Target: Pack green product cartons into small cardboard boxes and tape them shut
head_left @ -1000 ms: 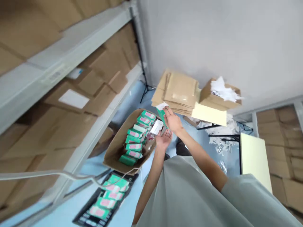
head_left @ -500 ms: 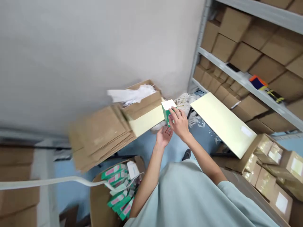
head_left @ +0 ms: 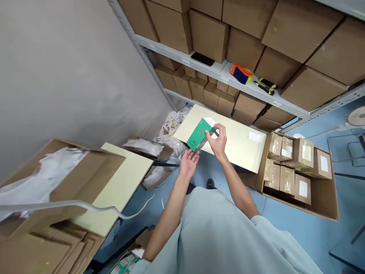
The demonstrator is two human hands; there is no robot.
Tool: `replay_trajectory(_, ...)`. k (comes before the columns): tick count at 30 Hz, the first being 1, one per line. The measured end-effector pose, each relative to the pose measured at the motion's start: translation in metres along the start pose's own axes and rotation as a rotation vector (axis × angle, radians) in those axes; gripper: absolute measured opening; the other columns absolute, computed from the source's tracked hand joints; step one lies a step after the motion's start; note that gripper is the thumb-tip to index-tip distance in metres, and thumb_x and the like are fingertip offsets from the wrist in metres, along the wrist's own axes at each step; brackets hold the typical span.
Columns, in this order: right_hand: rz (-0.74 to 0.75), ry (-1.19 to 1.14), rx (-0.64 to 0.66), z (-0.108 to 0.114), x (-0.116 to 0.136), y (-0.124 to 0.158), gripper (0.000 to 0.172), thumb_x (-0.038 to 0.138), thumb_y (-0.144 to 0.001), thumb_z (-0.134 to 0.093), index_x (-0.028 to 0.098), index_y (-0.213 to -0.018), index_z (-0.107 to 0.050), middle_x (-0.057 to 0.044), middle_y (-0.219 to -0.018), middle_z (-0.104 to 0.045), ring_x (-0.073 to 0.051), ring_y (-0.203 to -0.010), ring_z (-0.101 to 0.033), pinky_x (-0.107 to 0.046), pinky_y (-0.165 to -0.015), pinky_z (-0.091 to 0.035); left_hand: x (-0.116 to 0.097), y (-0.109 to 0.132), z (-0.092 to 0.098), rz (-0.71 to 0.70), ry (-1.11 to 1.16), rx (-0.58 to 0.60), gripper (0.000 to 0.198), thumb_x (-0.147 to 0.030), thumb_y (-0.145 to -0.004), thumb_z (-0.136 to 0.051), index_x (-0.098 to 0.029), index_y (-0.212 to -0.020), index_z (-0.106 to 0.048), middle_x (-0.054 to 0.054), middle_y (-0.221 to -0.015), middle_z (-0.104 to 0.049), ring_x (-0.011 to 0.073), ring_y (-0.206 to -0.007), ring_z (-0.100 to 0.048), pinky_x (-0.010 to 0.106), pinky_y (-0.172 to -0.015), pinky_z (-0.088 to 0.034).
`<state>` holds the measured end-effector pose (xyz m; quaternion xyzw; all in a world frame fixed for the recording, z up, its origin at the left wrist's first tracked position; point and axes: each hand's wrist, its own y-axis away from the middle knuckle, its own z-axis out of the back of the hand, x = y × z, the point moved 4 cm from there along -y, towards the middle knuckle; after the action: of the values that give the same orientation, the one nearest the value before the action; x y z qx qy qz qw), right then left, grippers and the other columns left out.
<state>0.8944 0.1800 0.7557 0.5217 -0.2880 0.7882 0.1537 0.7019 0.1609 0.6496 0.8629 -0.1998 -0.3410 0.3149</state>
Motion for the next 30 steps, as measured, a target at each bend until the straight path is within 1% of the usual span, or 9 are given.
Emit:
replay_trajectory(3, -0.135, -0.198, -0.087, 0.007, -0.034, -0.029, 0.04, 0.054, -0.094, -0.077, 0.027, -0.12, -0.061, -0.013, -0.139, -0.067, -0.025, -0.128, -0.07, -0.041, -0.103, -0.072, -0.012, -0.024, -0.011, 0.005, -0.09, 0.029, 0.023, -0.035, -0.117, -0.058, -0.02, -0.125, -0.073, 0.011, -0.118, -0.079, 0.0218, -0.104, -0.085, 0.03, -0.088, -0.065)
replay_trajectory(6, -0.233, -0.334, -0.138, 0.011, -0.055, -0.056, 0.049, 0.056, -0.083, -0.086, 0.026, -0.113, -0.061, -0.01, -0.13, -0.069, -0.023, -0.12, -0.072, -0.041, -0.105, -0.071, -0.032, -0.049, -0.024, 0.162, -0.152, 0.076, 0.031, -0.041, -0.119, -0.056, -0.018, -0.132, -0.072, 0.015, -0.115, -0.081, 0.0251, -0.099, -0.086, 0.031, -0.081, -0.067)
replay_trajectory(10, -0.351, -0.481, -0.093, 0.004, -0.064, -0.082, 0.063, 0.061, -0.07, -0.096, 0.027, -0.109, -0.06, -0.005, -0.126, -0.073, -0.021, -0.11, -0.076, -0.04, -0.1, -0.071, -0.056, -0.075, -0.051, 0.489, -0.197, 0.243, 0.062, -0.064, -0.116, -0.055, -0.015, -0.153, -0.065, 0.026, -0.128, -0.081, 0.0315, -0.1, -0.087, 0.037, -0.077, -0.071)
replay_trajectory(14, -0.407, -0.528, -0.051, -0.007, -0.059, -0.099, 0.065, 0.064, -0.069, -0.098, 0.028, -0.107, -0.06, -0.004, -0.127, -0.073, -0.019, -0.104, -0.077, -0.035, -0.089, -0.07, -0.077, -0.101, -0.08, 0.632, -0.26, 0.382, 0.052, -0.049, -0.116, -0.054, -0.019, -0.157, -0.065, 0.021, -0.122, -0.084, 0.0322, -0.1, -0.087, 0.041, -0.08, -0.073)
replay_trajectory(16, -0.433, -0.511, -0.072, -0.011, -0.058, -0.107, 0.064, 0.065, -0.069, -0.098, 0.028, -0.105, -0.06, -0.004, -0.129, -0.073, -0.017, -0.101, -0.076, -0.032, -0.086, -0.069, -0.086, -0.116, -0.091, 0.637, -0.31, 0.404, 0.045, -0.034, -0.111, -0.061, -0.021, -0.153, -0.067, 0.016, -0.113, -0.086, 0.0309, -0.095, -0.087, 0.045, -0.086, -0.074)
replay_trajectory(19, -0.479, -0.463, -0.131, -0.018, -0.056, -0.114, 0.066, 0.066, -0.07, -0.097, 0.028, -0.112, -0.064, -0.006, -0.138, -0.074, -0.018, -0.106, -0.076, -0.031, -0.087, -0.069, -0.1, -0.134, -0.111, 0.594, -0.422, 0.52, 0.046, -0.019, -0.097, -0.076, -0.022, -0.143, -0.071, 0.014, -0.118, -0.087, 0.031, -0.101, -0.086, 0.051, -0.1, -0.072)
replay_trajectory(23, -0.511, -0.37, -0.128, -0.035, -0.051, -0.117, 0.071, 0.068, -0.081, -0.092, 0.031, -0.134, -0.066, -0.012, -0.152, -0.072, -0.022, -0.12, -0.078, -0.036, -0.094, -0.071, -0.115, -0.15, -0.136, 0.414, -0.606, 0.669, 0.041, -0.013, -0.079, -0.098, -0.023, -0.11, -0.073, 0.009, -0.119, -0.084, 0.0274, -0.105, -0.083, 0.038, -0.093, -0.071)
replay_trajectory(26, -0.508, -0.293, -0.091, -0.049, -0.05, -0.12, 0.064, 0.071, -0.091, -0.084, 0.03, -0.137, -0.068, -0.012, -0.152, -0.074, -0.023, -0.124, -0.078, -0.038, -0.098, -0.071, -0.122, -0.16, -0.145, 0.312, -0.634, 0.635, 0.049, -0.009, -0.069, -0.105, -0.023, -0.1, -0.069, 0.005, -0.115, -0.08, 0.0217, -0.097, -0.08, 0.026, -0.082, -0.066)
replay_trajectory(30, -0.484, -0.201, -0.11, -0.062, -0.054, -0.128, 0.057, 0.072, -0.096, -0.079, 0.027, -0.131, -0.072, -0.011, -0.146, -0.078, -0.024, -0.126, -0.076, -0.039, -0.103, -0.069, -0.124, -0.171, -0.15, 0.174, -0.634, 0.578, 0.056, -0.002, -0.059, -0.106, -0.022, -0.097, -0.069, 0.003, -0.109, -0.075, 0.0183, -0.092, -0.077, 0.021, -0.079, -0.06)
